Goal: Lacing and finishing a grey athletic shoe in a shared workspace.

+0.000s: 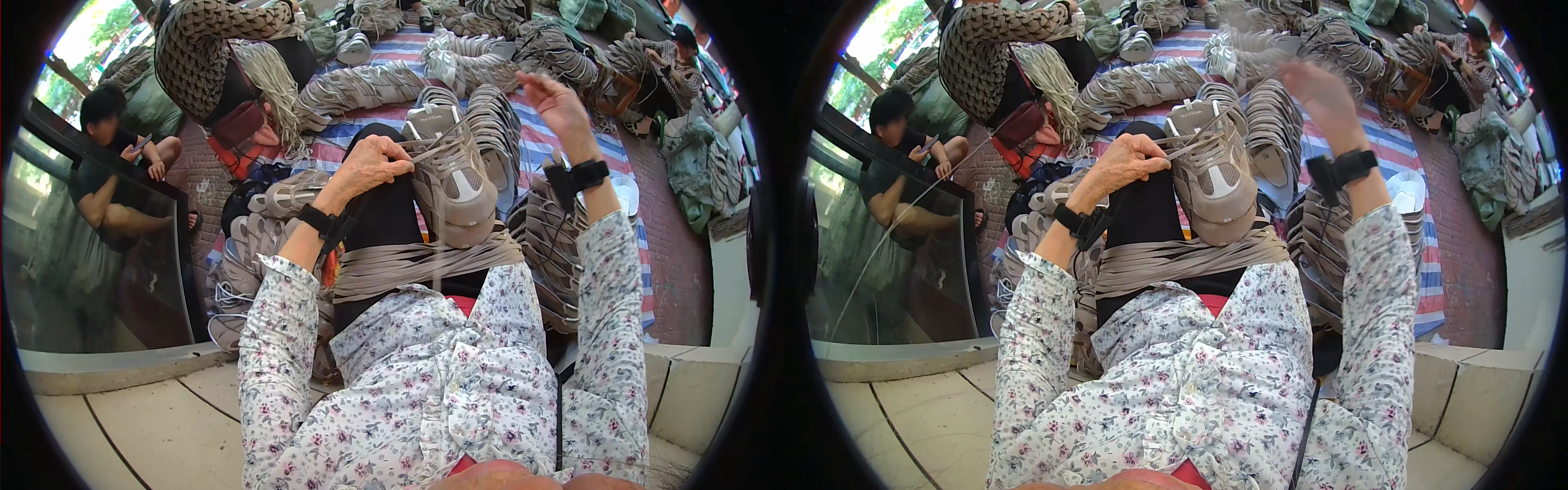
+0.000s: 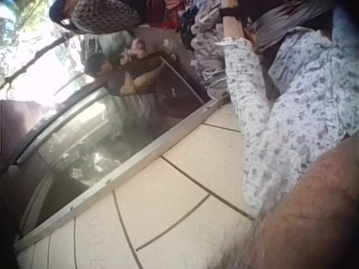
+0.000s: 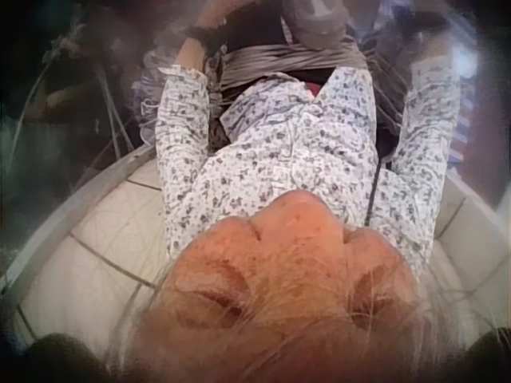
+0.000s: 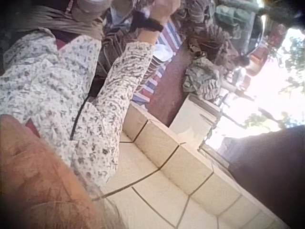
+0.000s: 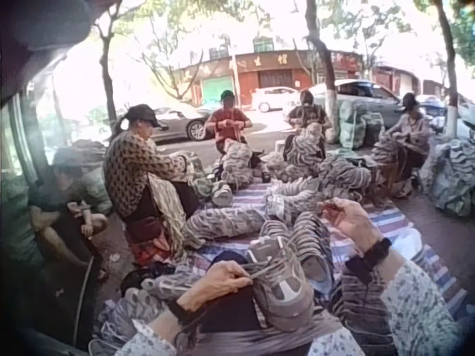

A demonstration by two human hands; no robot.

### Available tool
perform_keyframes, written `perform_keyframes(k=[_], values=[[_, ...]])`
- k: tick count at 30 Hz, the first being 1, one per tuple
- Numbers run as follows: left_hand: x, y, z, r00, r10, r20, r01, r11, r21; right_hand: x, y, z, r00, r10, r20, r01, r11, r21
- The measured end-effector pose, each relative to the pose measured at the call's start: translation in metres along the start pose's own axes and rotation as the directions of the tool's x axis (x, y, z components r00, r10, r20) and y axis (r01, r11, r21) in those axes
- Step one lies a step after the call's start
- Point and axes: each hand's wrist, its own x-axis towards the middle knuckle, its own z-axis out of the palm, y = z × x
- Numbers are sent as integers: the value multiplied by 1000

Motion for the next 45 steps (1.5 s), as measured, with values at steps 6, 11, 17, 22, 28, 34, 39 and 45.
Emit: perform_keyframes(k=[6, 11, 17, 22, 28, 34, 39, 45], values=[[20, 8, 19, 995, 99, -7, -98, 993, 65, -11, -163, -111, 814, -358, -457, 331, 933, -142], [11, -3, 17, 932, 156, -327, -135, 987, 87, 1, -172, -66, 783, -396, -480, 219, 898, -383], [18, -8, 20, 852, 340, -399, -149, 886, 439, -15, -28, 32, 966, -195, -169, 17, 702, -712], [23, -11, 19, 880, 353, -318, -150, 841, 519, -39, 76, 102, 983, -148, 111, 160, 377, -912], [27, -7, 22, 897, 339, -282, -192, 876, 442, -33, 94, 111, 918, -235, 319, 334, 29, -942], [24, -3, 22, 919, 239, -314, -178, 961, 212, -27, 96, 109, 897, -210, 389, 394, -19, -919], [23, -2, 19, 920, 275, -280, -209, 947, 244, -26, 95, 99, 931, -168, 325, 347, 117, -931], [20, -3, 18, 903, 379, -204, -271, 869, 414, -23, 79, 100, 978, 119, 170, 146, 185, -972]])
